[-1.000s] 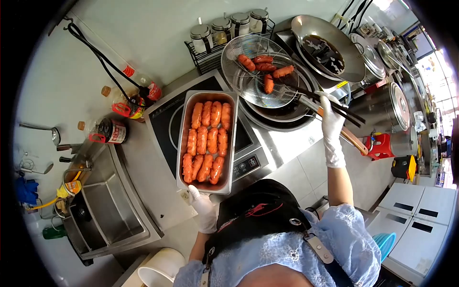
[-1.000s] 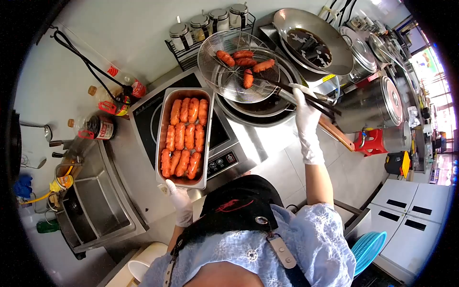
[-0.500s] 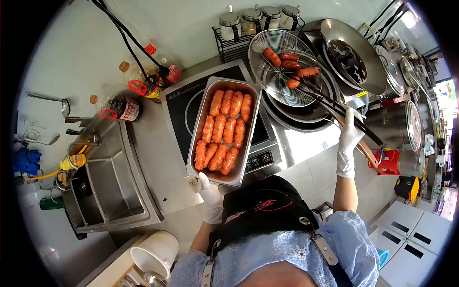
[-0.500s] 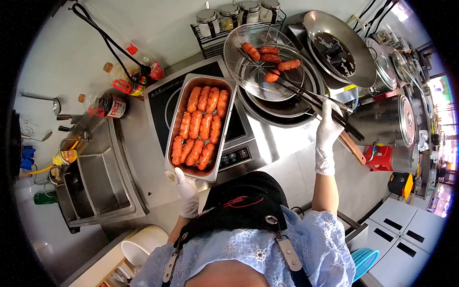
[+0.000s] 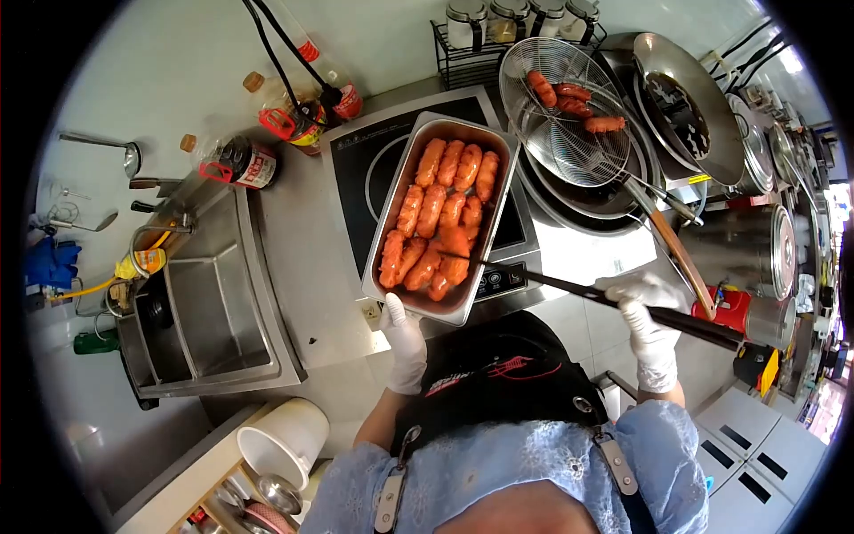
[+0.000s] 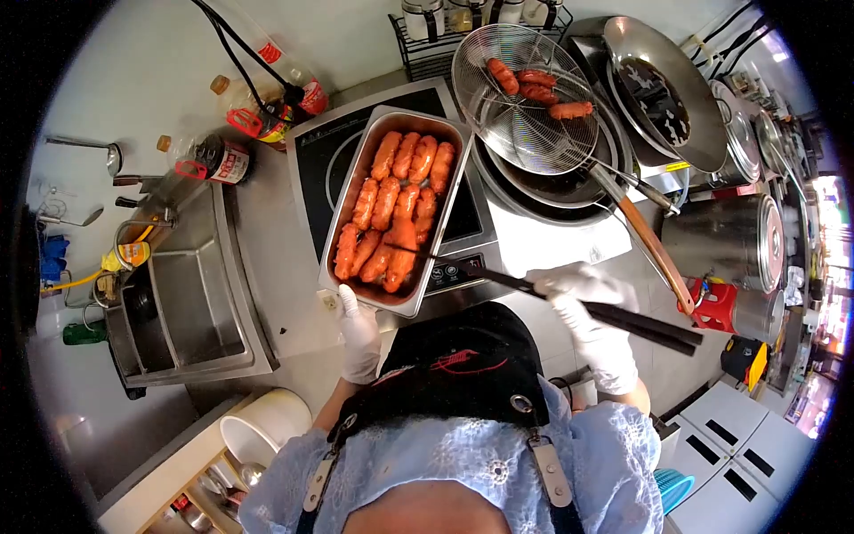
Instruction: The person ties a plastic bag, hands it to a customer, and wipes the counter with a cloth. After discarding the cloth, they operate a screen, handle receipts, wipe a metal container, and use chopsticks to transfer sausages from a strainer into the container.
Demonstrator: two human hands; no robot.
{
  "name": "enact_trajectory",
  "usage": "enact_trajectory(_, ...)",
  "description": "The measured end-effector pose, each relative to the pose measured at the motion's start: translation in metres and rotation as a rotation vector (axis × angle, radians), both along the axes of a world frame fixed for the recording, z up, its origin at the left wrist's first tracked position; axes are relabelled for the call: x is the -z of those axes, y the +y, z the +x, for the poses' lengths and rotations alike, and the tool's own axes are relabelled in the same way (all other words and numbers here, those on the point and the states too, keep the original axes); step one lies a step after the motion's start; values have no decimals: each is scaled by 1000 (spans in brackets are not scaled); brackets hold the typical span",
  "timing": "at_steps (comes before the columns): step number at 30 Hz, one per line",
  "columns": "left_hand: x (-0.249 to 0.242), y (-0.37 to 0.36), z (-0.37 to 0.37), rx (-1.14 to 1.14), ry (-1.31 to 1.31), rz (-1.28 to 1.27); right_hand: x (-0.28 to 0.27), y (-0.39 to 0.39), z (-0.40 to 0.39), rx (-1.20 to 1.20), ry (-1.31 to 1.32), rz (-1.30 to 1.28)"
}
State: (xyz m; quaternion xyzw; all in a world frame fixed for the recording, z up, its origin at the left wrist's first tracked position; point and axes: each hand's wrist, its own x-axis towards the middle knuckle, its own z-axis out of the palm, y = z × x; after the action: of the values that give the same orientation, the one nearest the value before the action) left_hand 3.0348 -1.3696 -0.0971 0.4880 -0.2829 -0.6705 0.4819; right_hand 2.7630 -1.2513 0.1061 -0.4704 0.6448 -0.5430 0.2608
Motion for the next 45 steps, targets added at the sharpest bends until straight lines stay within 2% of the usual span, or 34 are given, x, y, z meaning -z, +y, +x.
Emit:
enact_trajectory(3, 4, 1, 4, 16, -40, 26, 4, 0, 16, -62, 61, 105)
enact_trajectory(4, 6, 1, 7, 41, -100, 77, -11, -7, 26, -71, -47, 215)
enact_trajectory(6, 12, 1, 11, 67, -161, 128, -17, -6, 30, -30, -7, 163)
enact_trajectory(8, 16, 0, 11, 73, -164, 34, -23, 6, 22, 92, -91, 170)
enact_trajectory(9, 16, 1, 11, 58, -124, 7, -18, 11, 16, 172, -152, 31)
enact_trajectory(10, 8, 1, 4, 52, -76, -18, -19, 8, 8, 202, -97, -122)
enact_trajectory(11, 3, 1, 2, 26, -136, 65, -21, 8, -4, 287, -70, -83)
enact_trajectory(12, -1, 1, -7, -11, 137, -16, -22, 9, -18, 374, -44, -44)
enact_trajectory(13, 14, 0, 1, 24, 67, -7, -20, 3, -29, 491, -32, -104)
enact_trajectory(14, 28, 0, 11, 56, -9, -1, -14, -4, -42, 603, -24, -166)
enact_trajectory(16, -6, -1, 5, 143, -91, 9, 14, -10, -84, 772, 229, -189)
enact_trajectory(18, -7, 0, -1, 85, -47, 34, 34, -20, -118, 772, 345, -263)
enact_trajectory(20, 0, -1, 6, 120, -149, -1, 60, -26, -149, 817, 312, -222)
enact_trajectory(21, -12, 0, 2, 130, -274, 41, 72, -30, -163, 816, 355, -222)
enact_trajectory(22, -17, 0, 0, 134, -274, 36, 78, -40, -163, 871, 309, -272)
enact_trajectory(24, -21, 0, -1, 128, -255, 66, 83, -49, -163, 911, 280, -190)
enact_trajectory(29, 12, -2, 8, 96, -162, -36, 89, -68, -170, 928, 361, -202)
enact_trajectory(33, 34, -3, 12, 24, -89, -122, 89, -78, -176, 845, 423, -226)
enact_trajectory(37, 16, -2, 7, 26, -71, -63, 95, -84, -180, 791, 557, -182)
enact_trajectory(39, 7, -1, 7, 110, -235, -77, 99, -87, -180, 820, 667, -112)
enact_trajectory(43, -5, 1, 2, 89, -187, -10, 94, -85, -175, 778, 600, -81)
enact_trajectory(45, -14, 1, -2, 103, -294, 21, 93, -82, -170, 733, 532, -177)
